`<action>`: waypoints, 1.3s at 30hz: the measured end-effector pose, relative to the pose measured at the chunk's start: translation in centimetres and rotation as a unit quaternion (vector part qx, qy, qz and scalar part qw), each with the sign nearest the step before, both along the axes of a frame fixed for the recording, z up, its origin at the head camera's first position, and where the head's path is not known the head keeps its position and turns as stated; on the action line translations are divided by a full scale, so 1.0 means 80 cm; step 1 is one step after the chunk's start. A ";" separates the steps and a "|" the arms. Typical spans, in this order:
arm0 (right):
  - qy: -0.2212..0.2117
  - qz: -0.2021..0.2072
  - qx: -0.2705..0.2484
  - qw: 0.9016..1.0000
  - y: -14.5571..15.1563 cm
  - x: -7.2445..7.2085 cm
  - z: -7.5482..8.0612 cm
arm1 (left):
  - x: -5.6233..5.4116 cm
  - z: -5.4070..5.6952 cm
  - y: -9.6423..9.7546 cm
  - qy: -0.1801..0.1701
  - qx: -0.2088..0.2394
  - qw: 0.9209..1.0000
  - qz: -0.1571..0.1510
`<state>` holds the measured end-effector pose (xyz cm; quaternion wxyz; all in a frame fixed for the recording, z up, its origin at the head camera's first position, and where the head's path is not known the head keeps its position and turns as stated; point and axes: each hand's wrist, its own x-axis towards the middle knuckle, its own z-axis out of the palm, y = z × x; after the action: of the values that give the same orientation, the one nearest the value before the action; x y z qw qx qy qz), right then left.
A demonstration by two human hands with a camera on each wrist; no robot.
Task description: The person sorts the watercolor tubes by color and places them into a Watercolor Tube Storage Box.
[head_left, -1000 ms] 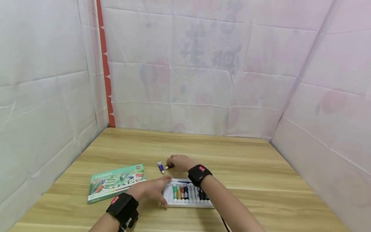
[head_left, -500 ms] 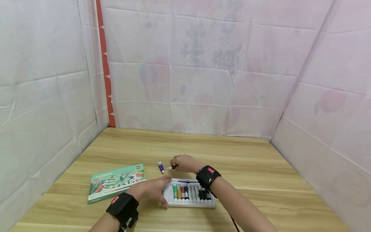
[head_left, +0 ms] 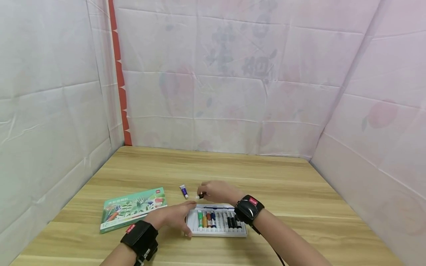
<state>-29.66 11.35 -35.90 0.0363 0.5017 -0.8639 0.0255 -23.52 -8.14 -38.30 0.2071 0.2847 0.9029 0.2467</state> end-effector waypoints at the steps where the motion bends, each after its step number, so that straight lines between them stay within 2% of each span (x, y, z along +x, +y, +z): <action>1: -0.001 0.004 0.000 1.000 0.001 0.003 0.000 | 0.000 0.000 0.000 0.000 0.003 1.000 0.000; 10: -0.014 0.065 -0.020 0.998 0.010 0.026 0.001 | 0.000 -0.001 -0.003 0.005 -0.004 1.000 0.002; 16: 0.009 0.123 -0.016 0.992 0.001 0.043 -0.003 | 0.000 0.000 -0.006 0.029 -0.002 1.000 -0.011; 22: 0.048 0.176 -0.009 0.983 -0.015 0.058 -0.015 | 0.000 -0.001 -0.009 0.026 0.031 0.999 -0.034; 25: 0.071 0.175 0.007 0.982 -0.017 0.062 -0.018 | 0.000 0.000 -0.008 0.027 0.032 0.998 -0.037; 27: 0.066 0.166 0.016 0.984 -0.015 0.062 -0.019 | -0.001 0.000 -0.007 0.029 0.030 0.999 -0.035; 33: -0.031 0.123 0.023 0.992 -0.005 0.056 -0.016 | -0.002 -0.001 -0.006 0.026 0.025 0.999 -0.031; 35: -0.049 0.111 0.024 0.992 -0.006 0.054 -0.017 | -0.003 -0.001 -0.007 0.023 0.024 0.999 -0.030; 39: -0.019 0.104 0.025 0.994 -0.010 0.056 -0.022 | -0.001 0.000 -0.007 0.015 0.023 0.999 -0.027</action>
<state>-25.18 10.52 -37.66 0.0044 0.5888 -0.8081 0.0175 -23.62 -8.70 -38.27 0.1938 0.3170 0.8921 0.2572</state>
